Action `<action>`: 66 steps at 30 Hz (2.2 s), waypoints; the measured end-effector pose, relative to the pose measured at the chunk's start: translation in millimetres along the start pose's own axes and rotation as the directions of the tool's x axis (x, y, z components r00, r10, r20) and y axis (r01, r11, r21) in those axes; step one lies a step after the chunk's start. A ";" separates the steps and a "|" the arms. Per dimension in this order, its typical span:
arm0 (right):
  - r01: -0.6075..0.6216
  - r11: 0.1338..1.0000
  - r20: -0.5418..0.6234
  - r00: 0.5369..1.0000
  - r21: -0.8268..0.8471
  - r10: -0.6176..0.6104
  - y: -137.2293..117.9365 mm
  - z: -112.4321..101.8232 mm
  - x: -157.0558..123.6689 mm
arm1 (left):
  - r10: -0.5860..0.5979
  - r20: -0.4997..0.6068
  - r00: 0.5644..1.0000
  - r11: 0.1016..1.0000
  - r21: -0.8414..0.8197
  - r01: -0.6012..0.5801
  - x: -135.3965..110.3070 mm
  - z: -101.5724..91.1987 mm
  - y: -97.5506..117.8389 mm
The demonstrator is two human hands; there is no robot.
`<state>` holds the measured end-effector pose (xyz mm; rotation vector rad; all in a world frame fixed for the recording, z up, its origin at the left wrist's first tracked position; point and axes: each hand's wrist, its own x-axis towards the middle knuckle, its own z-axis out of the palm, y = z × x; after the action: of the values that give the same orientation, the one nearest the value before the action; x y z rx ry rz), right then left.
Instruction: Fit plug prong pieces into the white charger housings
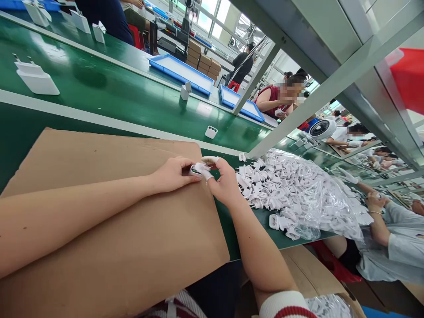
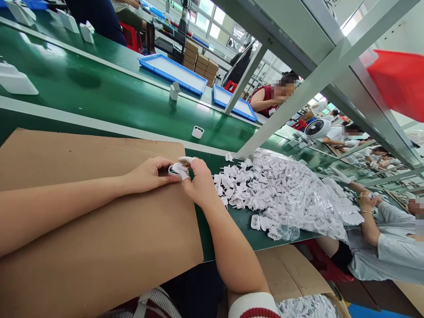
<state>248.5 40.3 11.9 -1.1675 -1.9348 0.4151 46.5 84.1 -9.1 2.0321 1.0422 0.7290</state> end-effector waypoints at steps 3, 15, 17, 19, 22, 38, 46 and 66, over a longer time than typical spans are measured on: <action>-0.015 0.999 -0.003 1.000 -0.047 0.014 0.6 5.9 0.8 | 0.021 0.001 1.000 1.000 0.016 -0.021 1.0 0.0 -0.8; -0.304 0.838 -0.115 0.912 0.452 0.393 -4.7 7.6 4.8 | 0.083 -0.086 0.993 0.994 0.080 -0.076 -5.5 3.4 5.3; -0.330 0.789 -0.090 0.896 0.518 0.434 -3.8 6.6 6.7 | 0.071 -0.059 0.996 0.994 0.088 -0.066 -3.9 3.3 5.2; -0.350 0.755 -0.071 0.884 0.554 0.462 -3.7 5.7 7.7 | 0.043 -0.024 0.999 0.996 0.075 -0.041 -1.7 1.5 3.7; -0.377 0.738 -0.052 0.873 0.560 0.485 -4.4 4.2 7.6 | -0.013 0.005 1.000 0.998 0.060 0.012 0.1 -3.8 0.8; 0.065 0.970 0.069 0.996 -0.235 -0.050 -22.3 4.0 0.6 | 0.162 0.050 0.986 0.985 0.050 -0.164 1.6 1.0 -6.6; 0.084 0.945 0.086 0.994 -0.316 -0.059 -22.8 4.4 2.0 | 0.131 0.055 0.990 0.990 0.052 -0.134 3.3 3.1 -7.0; 0.055 0.962 0.056 0.998 -0.267 -0.041 -24.1 6.1 -3.5 | 0.115 0.065 0.991 0.991 0.057 -0.119 2.4 1.5 -1.3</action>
<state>230.6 25.7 21.8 -1.2881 -2.1071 0.1591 48.2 86.2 -10.6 2.1687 0.9262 0.6970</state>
